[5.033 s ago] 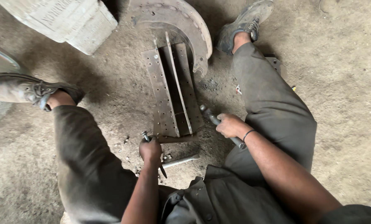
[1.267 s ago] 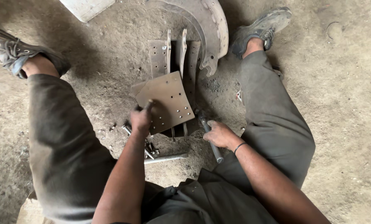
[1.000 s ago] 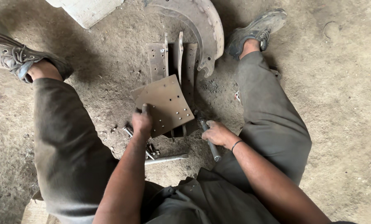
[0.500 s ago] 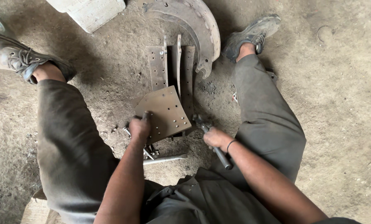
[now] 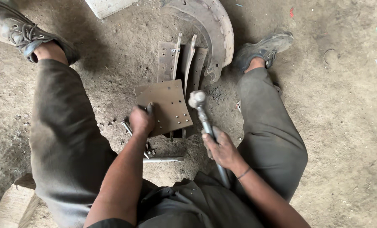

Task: The person sits on the floor and uses a hammer and punch to remove pins from brake shoes. They separate the brake shoes from the backing plate, flip the assembly, and continue removing pins from the other side.

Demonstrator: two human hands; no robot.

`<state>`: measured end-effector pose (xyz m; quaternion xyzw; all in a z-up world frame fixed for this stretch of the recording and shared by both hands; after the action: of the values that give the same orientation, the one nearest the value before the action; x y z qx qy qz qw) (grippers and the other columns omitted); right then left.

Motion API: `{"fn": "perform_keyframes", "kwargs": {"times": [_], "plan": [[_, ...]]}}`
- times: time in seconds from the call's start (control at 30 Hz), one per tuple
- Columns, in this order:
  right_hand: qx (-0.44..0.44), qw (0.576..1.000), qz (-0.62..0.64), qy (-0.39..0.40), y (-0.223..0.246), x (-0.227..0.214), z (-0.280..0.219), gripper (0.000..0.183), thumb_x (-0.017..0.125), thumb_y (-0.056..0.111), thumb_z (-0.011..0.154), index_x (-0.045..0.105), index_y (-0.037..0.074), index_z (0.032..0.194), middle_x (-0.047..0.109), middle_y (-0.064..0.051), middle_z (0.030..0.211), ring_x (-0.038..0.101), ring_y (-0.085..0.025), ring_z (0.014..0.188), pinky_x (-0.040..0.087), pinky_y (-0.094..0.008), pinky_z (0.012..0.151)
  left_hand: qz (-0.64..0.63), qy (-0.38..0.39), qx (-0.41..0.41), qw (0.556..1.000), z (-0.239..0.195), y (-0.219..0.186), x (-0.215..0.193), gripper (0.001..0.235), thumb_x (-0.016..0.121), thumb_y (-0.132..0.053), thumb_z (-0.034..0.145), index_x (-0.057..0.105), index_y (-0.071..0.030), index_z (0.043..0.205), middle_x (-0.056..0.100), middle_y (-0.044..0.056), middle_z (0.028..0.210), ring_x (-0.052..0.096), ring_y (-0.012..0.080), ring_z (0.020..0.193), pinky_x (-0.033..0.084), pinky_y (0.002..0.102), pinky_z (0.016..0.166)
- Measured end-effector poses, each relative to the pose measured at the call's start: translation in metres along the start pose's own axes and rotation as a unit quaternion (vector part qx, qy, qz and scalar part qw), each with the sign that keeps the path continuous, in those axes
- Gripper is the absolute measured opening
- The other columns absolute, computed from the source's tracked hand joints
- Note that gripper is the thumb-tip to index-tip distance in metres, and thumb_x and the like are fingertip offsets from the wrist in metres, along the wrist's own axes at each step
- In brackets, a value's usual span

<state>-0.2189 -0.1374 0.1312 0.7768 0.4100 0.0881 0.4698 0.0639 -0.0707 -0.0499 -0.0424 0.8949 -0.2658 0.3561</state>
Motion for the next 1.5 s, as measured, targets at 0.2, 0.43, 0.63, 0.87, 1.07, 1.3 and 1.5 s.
{"fn": "perform_keyframes", "kwargs": {"times": [0.2,0.43,0.63,0.87,1.07,1.3,1.5], "plan": [[0.067,0.997,-0.046,0.017,-0.031,0.018,0.021,0.034,0.054,0.040,0.102,0.053,0.006,0.094,0.054,0.002,0.064,0.053,-0.008,0.048,0.047,-0.027,0.044,0.024,-0.011,0.009,1.000,-0.003,-0.006,-0.005,0.061,0.066,-0.052,0.095,0.058,0.004,0.119,0.069,0.028,0.113,0.067,0.0445,0.107,0.052,0.049,0.096],[-0.017,0.999,0.024,-0.040,0.013,0.000,0.005,0.027,0.053,0.037,0.100,0.060,0.012,0.107,0.053,0.004,0.065,0.051,-0.006,0.049,0.047,-0.024,0.042,0.011,-0.012,0.015,1.000,-0.002,-0.007,-0.012,0.062,0.067,-0.052,0.095,0.058,0.004,0.119,0.069,0.029,0.114,0.067,0.0446,0.108,0.052,0.049,0.097],[-0.167,0.984,0.038,-0.038,0.043,-0.002,0.013,0.030,0.044,0.037,0.109,0.056,0.010,0.105,0.050,0.005,0.064,0.049,-0.006,0.049,0.046,-0.023,0.041,-0.001,-0.003,0.000,1.000,-0.001,-0.005,-0.009,0.063,0.065,-0.053,0.094,0.056,0.003,0.123,0.070,0.026,0.115,0.069,0.0424,0.106,0.053,0.049,0.096],[0.211,0.977,0.033,0.001,-0.079,0.028,0.029,0.036,0.049,0.043,0.103,0.051,0.011,0.088,0.046,0.002,0.057,0.044,-0.010,0.041,0.040,-0.028,0.035,0.073,-0.014,0.066,0.995,0.006,-0.009,-0.005,0.056,0.062,-0.056,0.102,0.067,-0.001,0.115,0.072,0.028,0.113,0.069,0.0449,0.108,0.054,0.052,0.096],[0.050,0.997,0.016,-0.048,-0.020,0.007,0.028,0.038,0.051,0.045,0.102,0.053,0.012,0.084,0.047,0.004,0.057,0.044,-0.007,0.042,0.038,-0.027,0.034,0.001,-0.051,0.021,0.998,0.016,0.006,-0.017,0.059,0.067,-0.053,0.095,0.061,0.002,0.116,0.071,0.026,0.109,0.069,0.0445,0.102,0.054,0.051,0.091],[-0.206,0.974,0.033,-0.093,0.077,-0.012,0.005,0.037,0.047,0.045,0.109,0.055,0.012,0.095,0.047,0.004,0.061,0.047,-0.006,0.048,0.040,-0.023,0.041,-0.015,-0.068,0.027,0.997,0.004,0.005,-0.026,0.054,0.072,-0.049,0.093,0.063,0.001,0.110,0.071,0.024,0.107,0.069,0.0431,0.101,0.054,0.050,0.090],[0.146,0.960,-0.239,-0.019,-0.051,0.027,0.052,0.032,0.047,0.042,0.102,0.063,0.014,0.099,0.052,0.003,0.061,0.049,-0.014,0.051,0.043,-0.034,0.045,-0.019,-0.080,0.049,0.995,0.007,0.002,-0.021,0.052,0.071,-0.047,0.094,0.063,0.003,0.108,0.072,0.026,0.103,0.069,0.0452,0.098,0.055,0.051,0.088]]}}
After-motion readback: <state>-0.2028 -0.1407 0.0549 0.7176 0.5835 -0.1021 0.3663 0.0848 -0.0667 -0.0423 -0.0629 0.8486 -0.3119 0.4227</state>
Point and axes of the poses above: each hand's wrist, its own z-axis towards the middle knuckle, its own x-axis out of the palm, y = z × x, the point moved 9 cm from there along z, towards the middle knuckle
